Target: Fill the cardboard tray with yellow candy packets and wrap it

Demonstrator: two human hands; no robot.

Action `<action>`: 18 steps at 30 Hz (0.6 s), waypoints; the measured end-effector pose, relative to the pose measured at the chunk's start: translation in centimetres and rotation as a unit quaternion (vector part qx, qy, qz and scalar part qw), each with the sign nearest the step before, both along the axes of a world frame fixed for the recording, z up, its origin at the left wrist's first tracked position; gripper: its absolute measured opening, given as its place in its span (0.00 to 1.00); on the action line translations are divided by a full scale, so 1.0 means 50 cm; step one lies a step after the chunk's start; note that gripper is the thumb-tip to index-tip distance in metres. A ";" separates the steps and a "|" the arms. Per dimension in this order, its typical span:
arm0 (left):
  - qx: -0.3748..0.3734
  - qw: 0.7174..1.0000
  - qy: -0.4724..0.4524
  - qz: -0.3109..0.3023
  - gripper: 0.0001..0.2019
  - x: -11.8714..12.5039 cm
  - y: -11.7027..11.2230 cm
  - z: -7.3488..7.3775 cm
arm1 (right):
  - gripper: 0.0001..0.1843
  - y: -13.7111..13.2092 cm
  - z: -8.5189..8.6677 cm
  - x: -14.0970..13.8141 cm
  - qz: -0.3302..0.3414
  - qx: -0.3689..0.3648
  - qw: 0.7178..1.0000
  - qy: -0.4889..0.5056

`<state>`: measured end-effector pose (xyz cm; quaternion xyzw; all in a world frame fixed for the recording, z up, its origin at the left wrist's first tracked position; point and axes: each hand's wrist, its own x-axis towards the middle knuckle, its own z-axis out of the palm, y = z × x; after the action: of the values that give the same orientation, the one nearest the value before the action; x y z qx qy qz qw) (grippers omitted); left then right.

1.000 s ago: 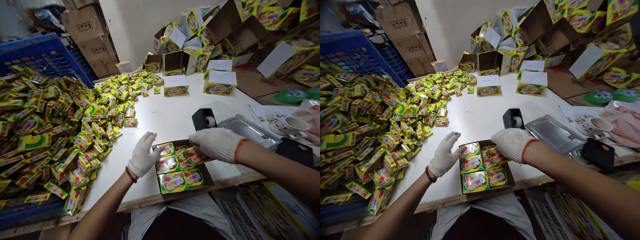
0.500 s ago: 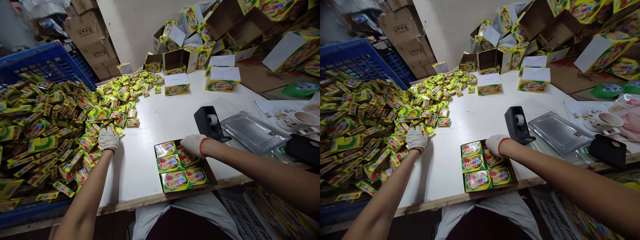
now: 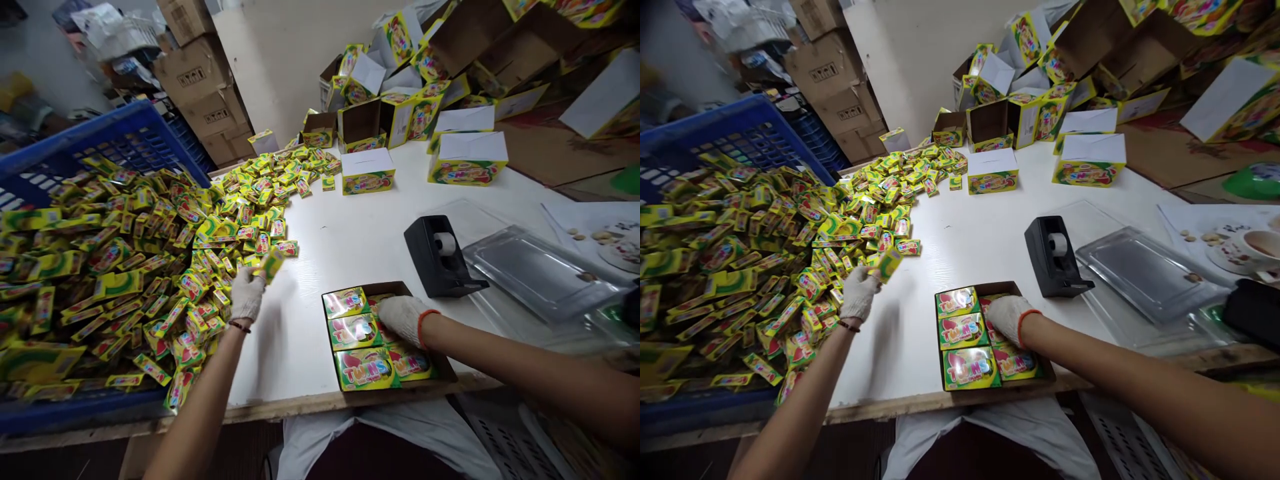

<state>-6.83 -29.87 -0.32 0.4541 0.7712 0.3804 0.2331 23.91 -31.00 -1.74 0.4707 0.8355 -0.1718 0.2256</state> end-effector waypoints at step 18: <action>-0.163 0.694 -0.673 -0.197 0.16 0.312 -0.099 0.077 | 0.39 0.019 0.179 0.093 -0.110 -0.025 0.818 0.564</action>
<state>8.78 -34.81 3.52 0.1731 0.3511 0.3976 0.8298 28.54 -30.04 7.23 0.3738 0.7547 -0.4518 -0.2942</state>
